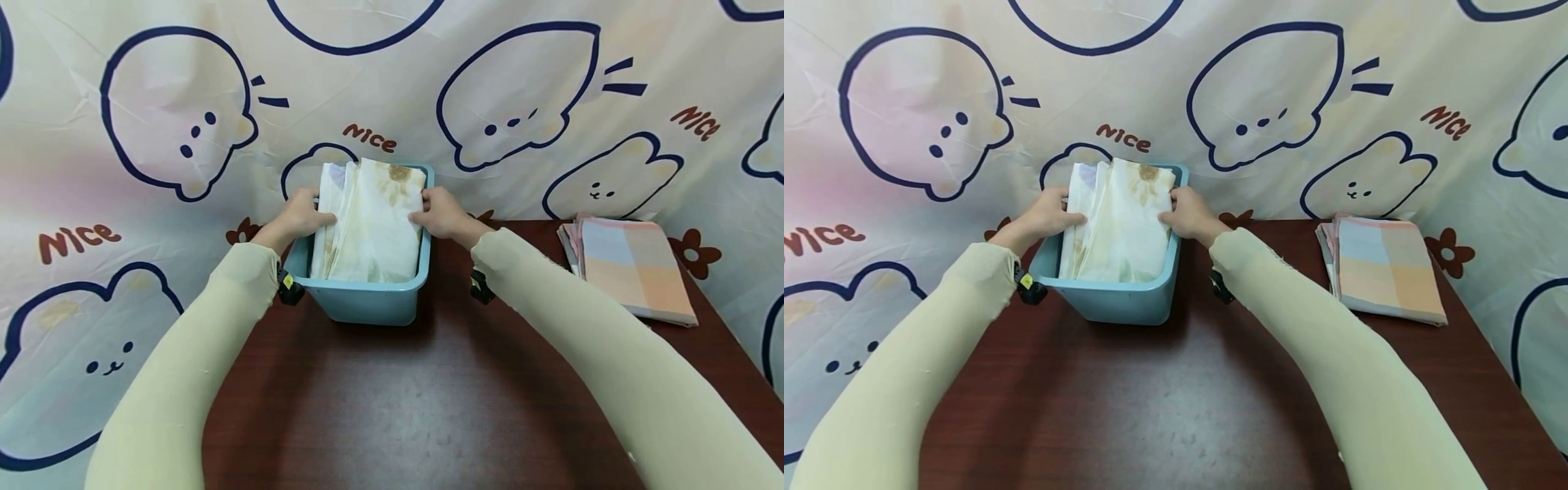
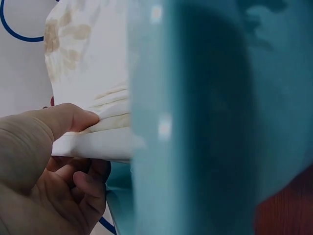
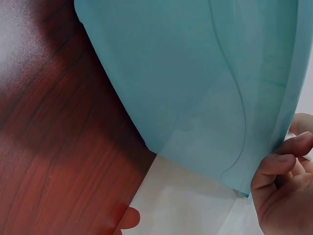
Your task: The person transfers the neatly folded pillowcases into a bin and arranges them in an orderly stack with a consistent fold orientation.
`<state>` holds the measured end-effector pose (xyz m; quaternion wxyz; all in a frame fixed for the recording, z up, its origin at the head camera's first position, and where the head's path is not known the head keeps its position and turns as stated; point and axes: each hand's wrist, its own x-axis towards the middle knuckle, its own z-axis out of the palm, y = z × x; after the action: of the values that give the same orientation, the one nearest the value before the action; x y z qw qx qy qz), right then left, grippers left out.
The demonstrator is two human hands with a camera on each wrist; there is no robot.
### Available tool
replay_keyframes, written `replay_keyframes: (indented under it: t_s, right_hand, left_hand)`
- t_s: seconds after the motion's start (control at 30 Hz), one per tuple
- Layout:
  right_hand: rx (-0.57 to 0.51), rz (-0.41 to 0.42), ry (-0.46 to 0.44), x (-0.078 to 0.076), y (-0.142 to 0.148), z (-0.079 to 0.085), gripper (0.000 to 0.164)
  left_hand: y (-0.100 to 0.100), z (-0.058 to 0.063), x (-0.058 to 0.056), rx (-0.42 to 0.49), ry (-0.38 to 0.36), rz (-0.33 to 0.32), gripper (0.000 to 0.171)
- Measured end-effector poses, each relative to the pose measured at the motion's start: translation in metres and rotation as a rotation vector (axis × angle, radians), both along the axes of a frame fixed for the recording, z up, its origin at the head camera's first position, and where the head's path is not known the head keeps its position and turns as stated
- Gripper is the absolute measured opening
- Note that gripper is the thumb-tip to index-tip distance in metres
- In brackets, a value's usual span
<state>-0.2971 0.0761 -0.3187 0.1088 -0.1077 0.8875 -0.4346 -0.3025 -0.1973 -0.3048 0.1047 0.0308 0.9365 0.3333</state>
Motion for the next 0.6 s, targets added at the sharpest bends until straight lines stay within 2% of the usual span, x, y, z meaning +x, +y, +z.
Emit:
replay_keyframes:
  t_s: [0.4,0.6]
  right_hand:
    - [-0.005,-0.018,-0.008,0.0015,0.0002,-0.0051,0.030]
    - [-0.014,0.006,-0.022,0.0026,0.0013,-0.0059,0.048]
  left_hand:
    - [0.0023,0.0007,0.0030,0.008,-0.025,0.000,0.050]
    - [0.0021,0.0023,0.0051,0.046,-0.004,0.031,0.036]
